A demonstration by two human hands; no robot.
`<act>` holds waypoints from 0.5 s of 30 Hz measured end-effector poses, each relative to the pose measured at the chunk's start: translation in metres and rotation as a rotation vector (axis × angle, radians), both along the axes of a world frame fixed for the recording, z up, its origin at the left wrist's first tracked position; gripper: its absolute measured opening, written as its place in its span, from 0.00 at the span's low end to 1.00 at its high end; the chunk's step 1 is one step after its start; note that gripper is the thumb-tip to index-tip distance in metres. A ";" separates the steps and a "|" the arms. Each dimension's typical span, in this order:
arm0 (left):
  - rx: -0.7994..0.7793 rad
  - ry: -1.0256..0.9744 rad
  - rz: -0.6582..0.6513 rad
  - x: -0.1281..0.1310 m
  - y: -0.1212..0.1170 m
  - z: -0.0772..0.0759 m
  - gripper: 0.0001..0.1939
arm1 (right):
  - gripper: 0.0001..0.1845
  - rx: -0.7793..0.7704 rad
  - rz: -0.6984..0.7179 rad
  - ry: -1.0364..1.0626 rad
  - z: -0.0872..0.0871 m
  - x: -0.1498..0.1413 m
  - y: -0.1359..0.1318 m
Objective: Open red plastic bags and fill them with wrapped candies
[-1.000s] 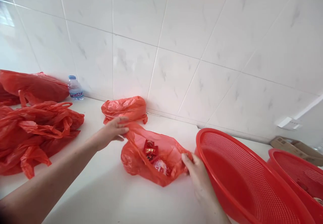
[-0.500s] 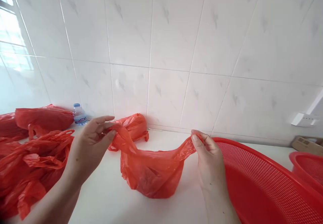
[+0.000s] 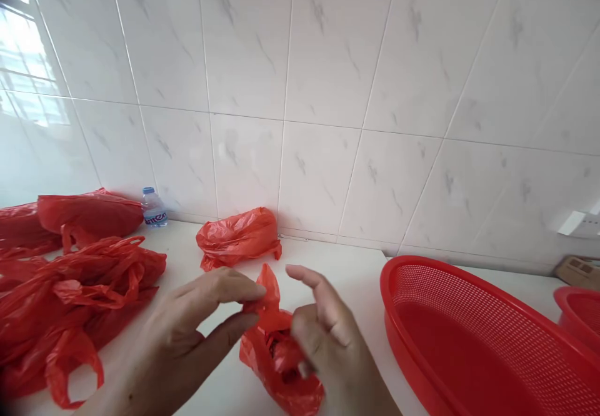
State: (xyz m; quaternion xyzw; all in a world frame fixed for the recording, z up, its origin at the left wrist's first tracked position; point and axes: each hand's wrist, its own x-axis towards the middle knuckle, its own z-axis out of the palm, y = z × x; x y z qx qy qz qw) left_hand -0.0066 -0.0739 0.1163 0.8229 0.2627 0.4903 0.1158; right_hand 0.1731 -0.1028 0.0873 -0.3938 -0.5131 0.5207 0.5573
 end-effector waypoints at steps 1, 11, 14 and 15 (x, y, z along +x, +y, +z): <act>-0.020 0.005 -0.071 0.001 -0.002 0.000 0.14 | 0.30 -0.010 0.081 -0.059 0.001 -0.006 -0.003; 0.010 0.079 -0.109 0.013 0.004 -0.011 0.12 | 0.24 -0.040 -0.039 -0.085 -0.003 -0.009 0.012; 0.109 0.263 -0.093 0.017 0.008 -0.017 0.06 | 0.25 -0.067 -0.103 -0.025 -0.005 -0.008 0.011; 0.149 0.292 -0.085 0.018 0.009 -0.018 0.07 | 0.25 -0.064 -0.102 -0.043 -0.006 -0.007 0.011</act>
